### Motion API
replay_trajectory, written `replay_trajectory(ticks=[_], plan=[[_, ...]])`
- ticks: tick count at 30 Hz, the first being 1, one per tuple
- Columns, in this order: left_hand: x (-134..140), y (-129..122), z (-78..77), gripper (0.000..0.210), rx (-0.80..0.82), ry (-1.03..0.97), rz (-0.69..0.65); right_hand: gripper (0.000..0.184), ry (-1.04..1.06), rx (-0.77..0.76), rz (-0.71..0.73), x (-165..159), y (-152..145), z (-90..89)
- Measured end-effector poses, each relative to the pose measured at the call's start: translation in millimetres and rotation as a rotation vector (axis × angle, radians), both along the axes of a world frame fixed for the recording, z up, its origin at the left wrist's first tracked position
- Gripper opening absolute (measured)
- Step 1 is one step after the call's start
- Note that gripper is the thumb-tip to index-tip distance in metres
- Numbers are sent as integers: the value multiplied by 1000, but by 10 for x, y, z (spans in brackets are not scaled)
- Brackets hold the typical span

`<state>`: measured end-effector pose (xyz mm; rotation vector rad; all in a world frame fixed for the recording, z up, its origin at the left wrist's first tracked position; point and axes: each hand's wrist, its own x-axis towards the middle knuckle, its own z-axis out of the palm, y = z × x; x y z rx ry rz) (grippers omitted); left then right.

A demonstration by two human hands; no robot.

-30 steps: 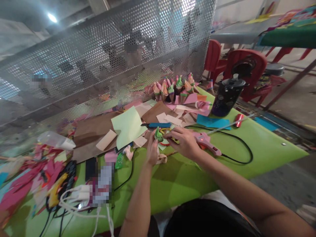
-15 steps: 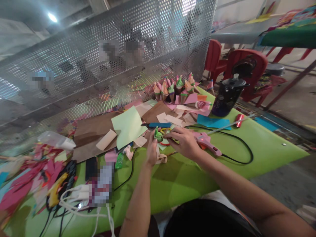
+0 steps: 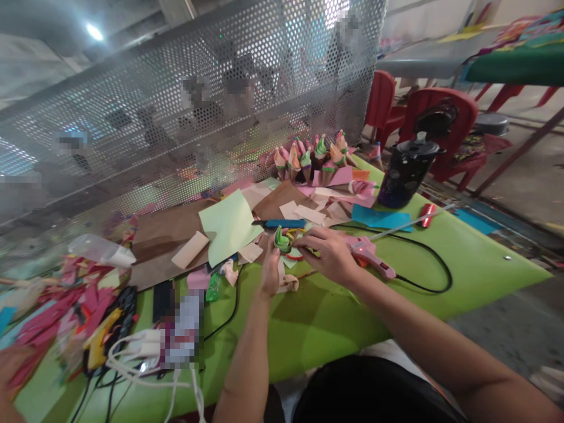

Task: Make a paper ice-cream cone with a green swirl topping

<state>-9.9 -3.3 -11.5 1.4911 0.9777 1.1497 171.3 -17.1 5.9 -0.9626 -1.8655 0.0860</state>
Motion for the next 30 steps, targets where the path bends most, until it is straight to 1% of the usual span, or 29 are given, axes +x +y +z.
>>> replay_trajectory(ticks=[5, 9, 13, 17, 20, 24, 30], plan=[[11, -4, 27, 46, -23, -30, -17, 21, -4, 15, 12, -5, -3, -6], [-28, 23, -25, 46, -34, -57, -27, 22, -26, 16, 23, -21, -17, -9], [-53, 31, -54, 43, -68, -119, -41, 20, 19, 8, 62, -12, -13, 13], [-31, 11, -7, 43, -94, -205, -94, 15, 108, -27, 119, 12, -7, 55], [-7, 2, 39, 43, -102, -256, -135, 14, 155, -33, 136, 23, -9, 79], [0, 4, 67, 45, -124, -256, -156, 15, 153, 4, 152, 27, -8, 77], [-24, 14, 41, 41, -150, -253, -193, 13, 121, 20, 197, 18, 15, 39]])
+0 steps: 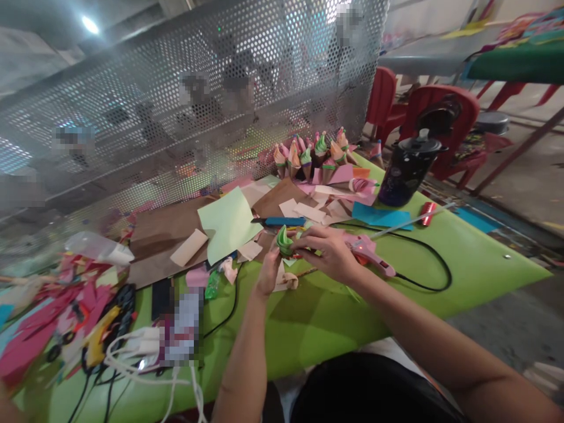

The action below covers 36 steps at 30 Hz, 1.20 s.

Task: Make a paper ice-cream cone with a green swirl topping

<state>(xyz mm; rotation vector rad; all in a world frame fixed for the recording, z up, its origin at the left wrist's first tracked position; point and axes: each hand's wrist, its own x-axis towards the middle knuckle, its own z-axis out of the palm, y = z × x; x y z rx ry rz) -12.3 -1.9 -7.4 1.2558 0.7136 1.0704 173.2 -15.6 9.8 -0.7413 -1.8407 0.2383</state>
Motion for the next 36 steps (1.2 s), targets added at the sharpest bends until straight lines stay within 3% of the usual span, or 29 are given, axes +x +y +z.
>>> replay_trajectory(ticks=[10, 20, 30, 36], plan=[[-3, -7, 60, 33, -69, 58, 7, 14, -77, -16, 19, 51, 7, 11], [-16, 37, -51, 31, -79, 67, -28, 13, -128, -42, 12, 64, 19, -16], [17, -21, 65, 37, -161, 33, -60, 15, -280, -21, -30, 91, 15, -32], [61, 3, 60, 33, -199, -35, -74, 18, -313, -53, -27, 110, 9, -30]])
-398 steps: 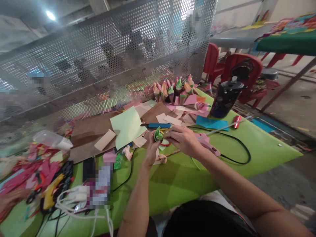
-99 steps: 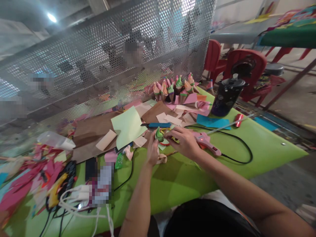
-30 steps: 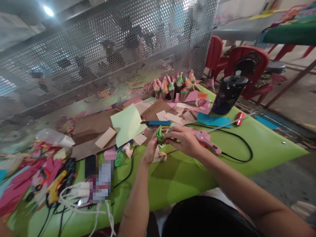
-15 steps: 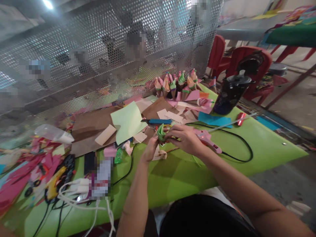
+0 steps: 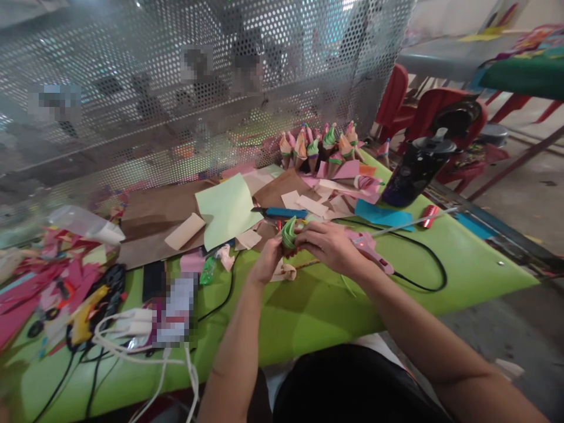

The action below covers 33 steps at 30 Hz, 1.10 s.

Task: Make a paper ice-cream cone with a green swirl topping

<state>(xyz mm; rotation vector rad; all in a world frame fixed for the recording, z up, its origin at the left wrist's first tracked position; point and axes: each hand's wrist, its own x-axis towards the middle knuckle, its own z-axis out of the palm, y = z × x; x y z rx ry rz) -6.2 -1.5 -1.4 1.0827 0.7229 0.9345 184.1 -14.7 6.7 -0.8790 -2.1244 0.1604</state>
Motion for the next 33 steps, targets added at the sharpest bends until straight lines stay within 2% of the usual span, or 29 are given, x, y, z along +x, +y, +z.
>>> replay_trajectory(ticks=[7, 12, 17, 26, 30, 33], plan=[[-12, -2, -4, 31, -49, 0, -31, 11, -28, -10, 40, 20, -40, 66], [-15, -1, -17, 30, -54, -12, -62, 5, -38, 24, 1, 7, -27, 33], [-10, -7, -22, 27, -49, -15, -66, 8, -105, 75, -36, 6, -12, 6], [27, -8, -36, 25, -85, -62, -41, 14, -242, 65, -55, 11, -14, 15], [33, -14, -26, 24, -92, -47, -23, 18, -241, 43, -65, 3, -15, -1], [27, -16, -15, 27, -97, -52, -23, 15, -161, 64, -42, -2, -18, 2]])
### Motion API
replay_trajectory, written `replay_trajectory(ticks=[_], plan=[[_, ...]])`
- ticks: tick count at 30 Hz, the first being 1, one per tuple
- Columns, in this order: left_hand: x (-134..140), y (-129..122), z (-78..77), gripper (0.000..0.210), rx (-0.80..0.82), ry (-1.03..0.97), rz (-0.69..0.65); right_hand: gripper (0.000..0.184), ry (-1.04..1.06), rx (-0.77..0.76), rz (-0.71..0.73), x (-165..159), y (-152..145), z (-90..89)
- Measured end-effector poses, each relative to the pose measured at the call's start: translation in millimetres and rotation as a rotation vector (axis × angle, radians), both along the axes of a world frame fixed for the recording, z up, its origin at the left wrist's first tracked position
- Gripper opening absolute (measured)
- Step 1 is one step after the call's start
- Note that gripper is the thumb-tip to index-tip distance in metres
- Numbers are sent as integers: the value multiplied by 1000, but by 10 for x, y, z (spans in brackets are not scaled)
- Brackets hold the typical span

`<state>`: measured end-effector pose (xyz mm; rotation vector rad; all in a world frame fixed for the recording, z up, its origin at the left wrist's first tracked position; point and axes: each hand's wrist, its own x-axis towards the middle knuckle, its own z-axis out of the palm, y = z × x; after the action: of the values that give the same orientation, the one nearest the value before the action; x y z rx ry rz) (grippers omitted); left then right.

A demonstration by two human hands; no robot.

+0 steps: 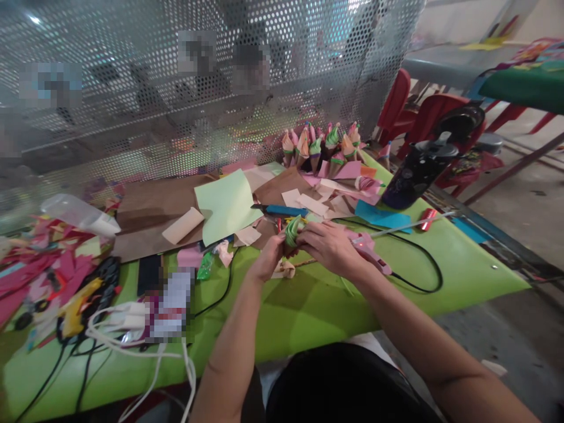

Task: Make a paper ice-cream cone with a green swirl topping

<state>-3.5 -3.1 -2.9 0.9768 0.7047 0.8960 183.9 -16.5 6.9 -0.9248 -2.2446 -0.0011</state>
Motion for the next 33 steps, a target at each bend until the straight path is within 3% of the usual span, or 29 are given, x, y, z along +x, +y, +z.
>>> replay_trajectory(ticks=[8, 18, 33], plan=[[-8, -1, 70, 34, -16, 32, 30, 12, 352, -183, 142, 6, 13, 60], [-27, 33, -1, 42, 54, -10, 21, 12, 517, -188, 77, 28, 13, 92], [-14, -17, 57, 36, 91, 20, 56, 13, 496, -272, -16, -36, 31, 25]])
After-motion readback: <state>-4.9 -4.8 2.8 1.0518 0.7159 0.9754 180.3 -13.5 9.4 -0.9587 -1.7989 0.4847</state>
